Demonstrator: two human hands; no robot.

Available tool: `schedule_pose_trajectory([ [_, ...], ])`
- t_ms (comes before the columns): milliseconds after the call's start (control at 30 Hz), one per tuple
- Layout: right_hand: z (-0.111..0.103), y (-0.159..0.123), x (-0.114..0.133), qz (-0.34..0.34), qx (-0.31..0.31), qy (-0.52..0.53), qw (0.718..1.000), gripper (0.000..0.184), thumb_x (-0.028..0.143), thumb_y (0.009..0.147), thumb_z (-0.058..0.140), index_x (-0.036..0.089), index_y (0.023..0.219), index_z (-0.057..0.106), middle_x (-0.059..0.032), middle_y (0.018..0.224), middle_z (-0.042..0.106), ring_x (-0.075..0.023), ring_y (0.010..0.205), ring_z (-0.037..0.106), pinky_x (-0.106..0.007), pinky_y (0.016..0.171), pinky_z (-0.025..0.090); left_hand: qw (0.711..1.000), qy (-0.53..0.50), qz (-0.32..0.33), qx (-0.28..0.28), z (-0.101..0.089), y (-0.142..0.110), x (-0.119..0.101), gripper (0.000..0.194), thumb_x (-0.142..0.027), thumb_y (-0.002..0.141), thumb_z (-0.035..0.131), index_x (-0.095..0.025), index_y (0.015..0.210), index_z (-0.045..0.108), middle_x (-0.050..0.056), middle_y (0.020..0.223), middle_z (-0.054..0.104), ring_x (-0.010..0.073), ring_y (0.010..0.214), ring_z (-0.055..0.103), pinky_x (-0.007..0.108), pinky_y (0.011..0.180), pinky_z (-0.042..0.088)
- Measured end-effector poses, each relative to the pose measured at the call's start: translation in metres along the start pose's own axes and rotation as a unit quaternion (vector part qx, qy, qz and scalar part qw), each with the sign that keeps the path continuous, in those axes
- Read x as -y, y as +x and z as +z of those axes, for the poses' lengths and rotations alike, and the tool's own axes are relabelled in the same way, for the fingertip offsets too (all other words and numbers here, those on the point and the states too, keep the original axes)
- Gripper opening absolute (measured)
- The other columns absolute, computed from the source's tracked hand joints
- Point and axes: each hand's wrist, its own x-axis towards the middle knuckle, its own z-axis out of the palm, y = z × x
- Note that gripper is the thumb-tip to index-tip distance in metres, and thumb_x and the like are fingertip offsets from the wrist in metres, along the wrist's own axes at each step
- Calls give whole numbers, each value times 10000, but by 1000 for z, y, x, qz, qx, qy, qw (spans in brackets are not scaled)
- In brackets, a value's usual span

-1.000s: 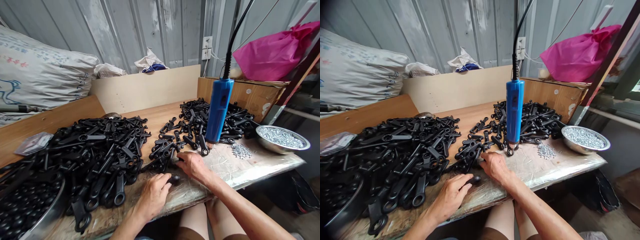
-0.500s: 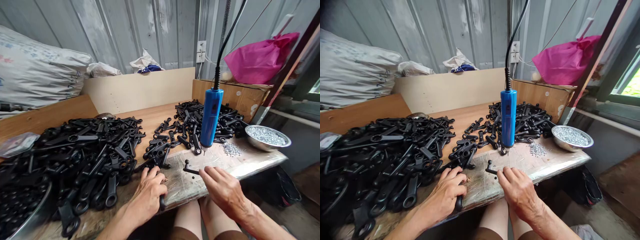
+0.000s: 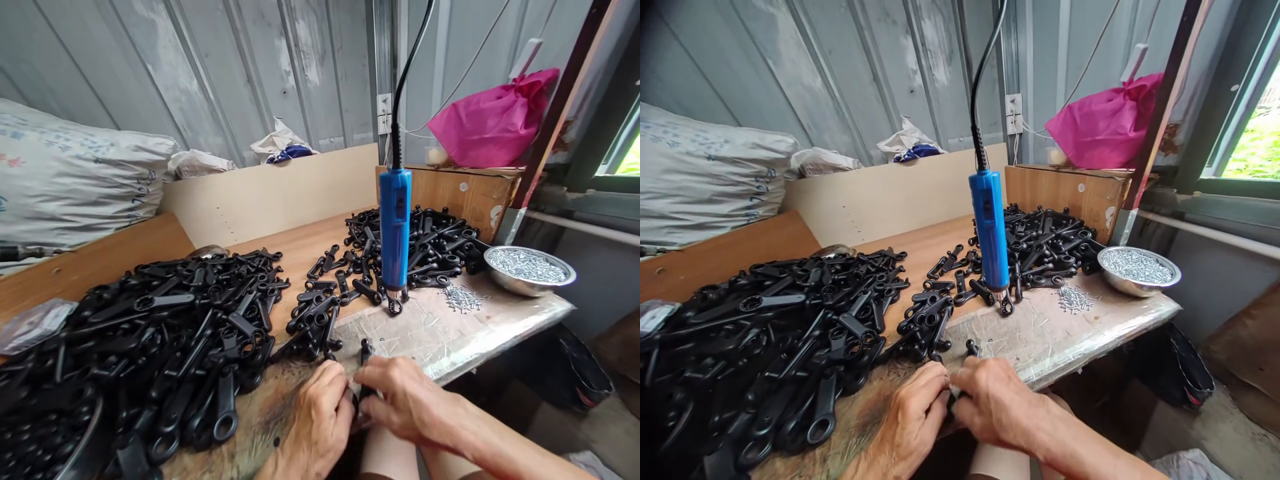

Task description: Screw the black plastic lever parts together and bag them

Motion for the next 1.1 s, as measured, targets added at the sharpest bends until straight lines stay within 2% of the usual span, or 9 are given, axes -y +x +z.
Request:
schedule_pose_trajectory([
  [67,-13,11,-6,43,-15,-29,999,194,146,805,477,169,929,624,-52,898,639,-149,756,601,-235,611,348,998,-30,-8,-48,4,-3,-3,154,-125,825,405,-169,738,524,95,836,593,226,824,582,354,725,509],
  [167,-20,27,-14,92,-2,-91,992,301,126,782,468,183,1038,616,-74,949,656,-168,771,613,-246,580,316,997,-45,-26,-54,10,1,-5,124,-76,722,454,-167,689,532,109,850,598,241,838,591,375,742,525],
  [333,-12,36,-18,85,38,-95,991,215,139,764,472,158,871,658,-88,779,697,-178,680,609,-259,537,273,993,-112,-20,-32,12,16,-5,298,37,540,368,-174,649,547,79,839,595,187,862,605,291,781,536],
  [433,-7,34,-20,81,43,-79,993,207,158,771,469,173,873,649,-83,794,709,-178,683,617,-258,540,269,994,-89,-30,-50,15,15,-3,294,18,585,365,-165,671,580,124,946,619,213,982,608,331,874,522],
  [533,-1,33,-21,92,37,-68,993,185,168,784,463,176,841,639,-82,763,707,-172,669,619,-256,545,272,998,-14,-57,-35,25,7,-4,191,-167,755,469,-135,825,643,205,1169,591,322,1145,545,456,946,482],
  [667,7,36,-18,147,13,-72,986,208,143,790,432,144,842,633,-122,749,701,-187,658,621,-276,541,254,991,71,-112,21,40,-1,-4,617,-460,646,661,-76,1127,611,270,1299,512,445,1166,505,561,914,477],
  [767,4,38,-15,169,9,-73,983,205,154,781,449,136,836,646,-126,738,699,-184,632,607,-275,529,240,988,102,-97,57,37,-2,2,518,-298,691,573,-100,1169,602,219,1303,532,390,1141,547,524,928,481],
  [967,-17,46,-19,117,35,63,991,216,330,804,542,163,839,675,-43,695,673,-139,618,557,-223,532,301,987,145,-18,66,2,-7,22,462,-89,670,426,-176,1078,626,90,1255,604,270,1143,566,460,964,470],
  [1100,-16,61,-16,111,3,-51,992,213,170,804,467,154,868,670,-91,861,694,-192,784,629,-252,622,350,986,153,19,60,-9,-19,30,436,-89,664,452,-193,1051,623,64,1201,642,248,1089,599,412,943,491],
])
